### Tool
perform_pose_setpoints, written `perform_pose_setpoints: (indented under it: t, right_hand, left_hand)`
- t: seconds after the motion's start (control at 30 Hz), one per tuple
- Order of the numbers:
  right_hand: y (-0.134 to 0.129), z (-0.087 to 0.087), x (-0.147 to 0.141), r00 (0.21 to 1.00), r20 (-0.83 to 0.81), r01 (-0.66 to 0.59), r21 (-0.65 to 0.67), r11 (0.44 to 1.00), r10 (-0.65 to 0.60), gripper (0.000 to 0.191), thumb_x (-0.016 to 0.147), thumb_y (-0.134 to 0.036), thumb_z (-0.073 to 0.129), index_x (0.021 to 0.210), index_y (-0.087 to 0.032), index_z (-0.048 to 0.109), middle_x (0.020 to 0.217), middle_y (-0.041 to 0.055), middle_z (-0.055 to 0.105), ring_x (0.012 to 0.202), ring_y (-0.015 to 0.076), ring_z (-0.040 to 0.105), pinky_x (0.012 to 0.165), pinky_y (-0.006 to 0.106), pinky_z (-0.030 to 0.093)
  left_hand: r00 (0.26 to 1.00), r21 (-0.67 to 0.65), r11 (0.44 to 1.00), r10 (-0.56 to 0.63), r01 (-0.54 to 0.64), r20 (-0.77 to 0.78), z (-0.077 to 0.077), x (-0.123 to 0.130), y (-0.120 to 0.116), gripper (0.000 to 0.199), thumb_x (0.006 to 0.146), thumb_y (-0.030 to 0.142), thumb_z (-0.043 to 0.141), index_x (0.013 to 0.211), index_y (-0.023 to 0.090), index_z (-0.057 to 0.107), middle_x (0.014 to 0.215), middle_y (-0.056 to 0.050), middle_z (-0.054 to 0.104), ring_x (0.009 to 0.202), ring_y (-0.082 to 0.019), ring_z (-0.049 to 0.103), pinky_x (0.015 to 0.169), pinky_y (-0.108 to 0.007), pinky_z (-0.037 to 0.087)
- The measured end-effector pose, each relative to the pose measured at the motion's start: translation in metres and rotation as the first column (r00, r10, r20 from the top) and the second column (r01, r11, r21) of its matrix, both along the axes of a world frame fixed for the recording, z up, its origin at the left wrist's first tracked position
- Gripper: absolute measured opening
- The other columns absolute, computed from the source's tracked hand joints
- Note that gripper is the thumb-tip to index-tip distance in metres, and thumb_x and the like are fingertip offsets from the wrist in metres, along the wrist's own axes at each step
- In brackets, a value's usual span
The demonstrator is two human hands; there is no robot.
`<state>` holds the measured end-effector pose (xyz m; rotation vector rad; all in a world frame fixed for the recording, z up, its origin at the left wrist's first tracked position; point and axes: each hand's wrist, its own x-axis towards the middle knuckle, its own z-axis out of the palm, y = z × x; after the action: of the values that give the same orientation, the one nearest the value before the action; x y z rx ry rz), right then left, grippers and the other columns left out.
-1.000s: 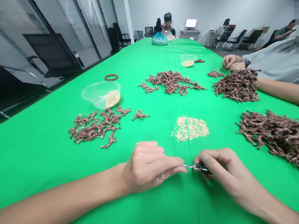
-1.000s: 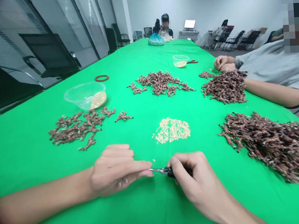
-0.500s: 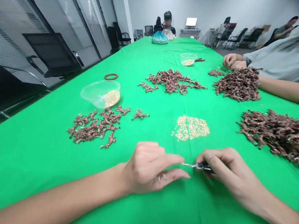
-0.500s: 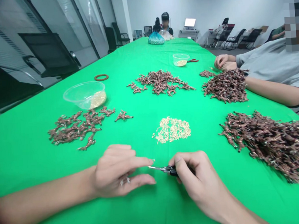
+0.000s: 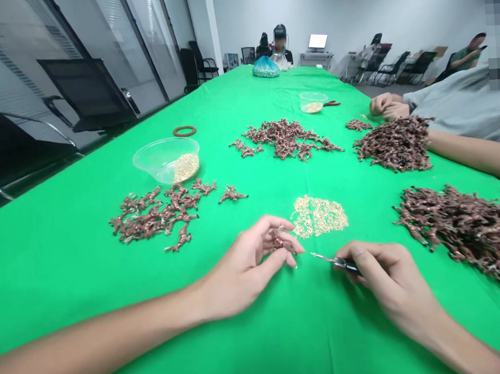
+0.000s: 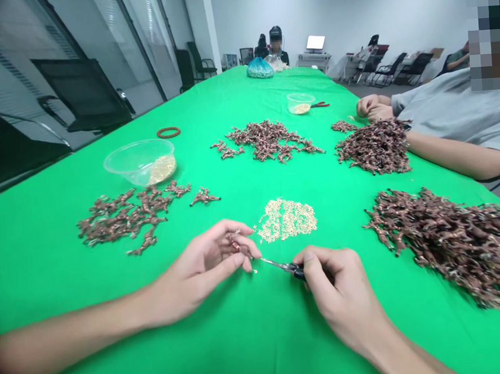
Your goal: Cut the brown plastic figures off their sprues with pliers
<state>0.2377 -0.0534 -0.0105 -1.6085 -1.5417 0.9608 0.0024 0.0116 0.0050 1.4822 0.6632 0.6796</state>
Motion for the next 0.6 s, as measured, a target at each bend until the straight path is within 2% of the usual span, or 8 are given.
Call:
perform_pose_setpoints:
  t: [0.13,0.3,0.5,0.6]
  right_hand:
    - [0.0,-0.004,0.003,0.998,0.057,0.009,0.072,0.997,-0.013,0.047,0.098,-0.049,0.04,0.075,-0.018,0.066,0.056,0.0001,0.054,0.05,0.0134,0.046,0.047,0.027,0.029]
    - [-0.004,-0.003,-0.003,0.987,0.162,-0.033,0.196,0.98,0.001,0.041,0.1,-0.04,0.04,0.077,-0.017,0.066,0.053,-0.0035,0.047,0.045,0.0106,0.039,0.045,0.027,0.028]
    - [-0.005,0.002,-0.015,0.962,0.273,-0.107,0.323,0.94,0.016,0.035,0.099,-0.03,0.042,0.075,-0.017,0.064,0.052,-0.006,0.039,0.043,0.0085,0.037,0.046,0.026,0.028]
    - [-0.005,0.003,-0.016,0.956,0.292,-0.123,0.33,0.936,0.023,0.034,0.099,-0.029,0.043,0.074,-0.017,0.062,0.052,-0.0063,0.038,0.043,0.0079,0.036,0.046,0.025,0.028]
  left_hand:
    - [0.998,-0.22,0.975,0.019,-0.007,0.054,-0.002,0.006,-0.004,0.019,0.094,0.018,0.059,0.11,0.011,0.051,0.113,-0.015,0.067,0.09,-0.017,0.069,0.087,-0.035,0.055]
    - [1.0,-0.374,0.927,0.009,-0.015,-0.016,-0.003,0.008,-0.006,0.025,0.09,0.027,0.069,0.105,0.009,0.06,0.088,-0.009,0.074,0.081,-0.021,0.076,0.077,-0.032,0.06]
    - [0.999,-0.44,0.897,0.03,-0.047,-0.045,-0.003,0.008,-0.01,0.033,0.077,0.031,0.081,0.099,0.011,0.066,0.077,-0.006,0.076,0.072,-0.018,0.075,0.07,-0.027,0.06]
    - [0.996,-0.367,0.927,0.06,-0.078,-0.061,-0.002,0.007,-0.01,0.028,0.071,0.025,0.086,0.088,0.011,0.068,0.066,-0.003,0.074,0.062,-0.015,0.072,0.064,-0.024,0.057]
